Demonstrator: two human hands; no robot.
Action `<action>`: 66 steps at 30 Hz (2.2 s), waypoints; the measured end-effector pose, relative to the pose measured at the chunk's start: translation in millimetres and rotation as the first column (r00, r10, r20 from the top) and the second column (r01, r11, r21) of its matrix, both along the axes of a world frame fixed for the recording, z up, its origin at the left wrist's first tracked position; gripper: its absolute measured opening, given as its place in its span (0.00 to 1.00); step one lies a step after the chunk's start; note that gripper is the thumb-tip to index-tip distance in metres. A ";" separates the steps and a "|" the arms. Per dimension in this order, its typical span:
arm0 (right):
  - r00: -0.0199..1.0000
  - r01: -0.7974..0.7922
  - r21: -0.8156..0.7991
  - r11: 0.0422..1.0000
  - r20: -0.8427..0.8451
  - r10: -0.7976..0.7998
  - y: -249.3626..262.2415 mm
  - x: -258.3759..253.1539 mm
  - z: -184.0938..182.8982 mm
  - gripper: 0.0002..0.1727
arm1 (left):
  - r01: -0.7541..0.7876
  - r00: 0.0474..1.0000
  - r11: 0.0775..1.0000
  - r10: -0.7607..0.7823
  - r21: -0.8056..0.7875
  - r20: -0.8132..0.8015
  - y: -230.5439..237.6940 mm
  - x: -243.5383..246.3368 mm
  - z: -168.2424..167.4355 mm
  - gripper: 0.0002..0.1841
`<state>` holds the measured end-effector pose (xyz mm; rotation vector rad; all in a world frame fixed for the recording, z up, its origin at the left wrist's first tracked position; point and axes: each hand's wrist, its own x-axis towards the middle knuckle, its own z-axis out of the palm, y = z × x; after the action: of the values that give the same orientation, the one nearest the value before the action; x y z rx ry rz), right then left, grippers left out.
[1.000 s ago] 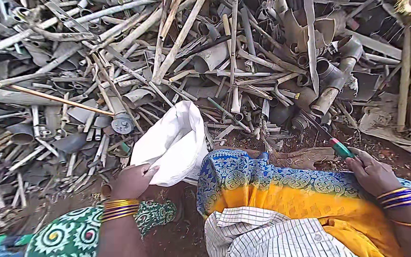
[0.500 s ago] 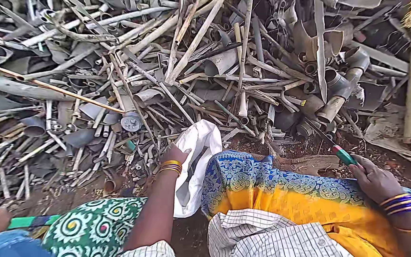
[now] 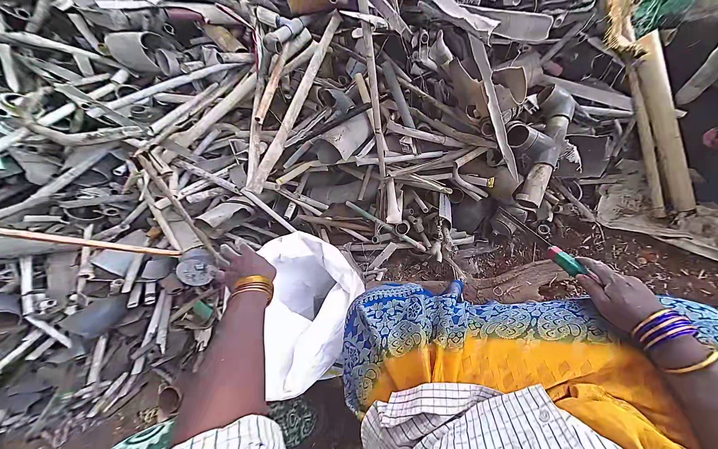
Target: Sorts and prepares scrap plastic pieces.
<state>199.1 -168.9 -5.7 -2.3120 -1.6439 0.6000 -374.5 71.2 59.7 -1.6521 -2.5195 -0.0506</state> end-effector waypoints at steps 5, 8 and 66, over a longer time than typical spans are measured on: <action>1.000 0.011 -0.143 0.990 -0.007 -0.012 8.6 -0.3 7.2 0.28 | 0.203 0.976 0.873 -0.145 -0.443 0.162 -63.6 89.5 -48.5 0.50; 1.000 -0.015 -0.208 0.978 0.009 0.017 13.0 -2.4 9.9 0.29 | 0.124 0.985 0.800 -0.028 -0.588 0.169 -81.9 82.9 -100.6 0.33; 0.986 -0.136 -0.674 0.726 -0.166 0.031 134.9 3.3 -18.2 0.28 | 0.623 0.772 0.353 -0.418 -0.698 0.479 18.4 460.6 -282.3 0.20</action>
<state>202.4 -34.1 -23.9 -2.5633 -1.6438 1.5961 86.1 89.5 -222.6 -2.9173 -2.0496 1.1779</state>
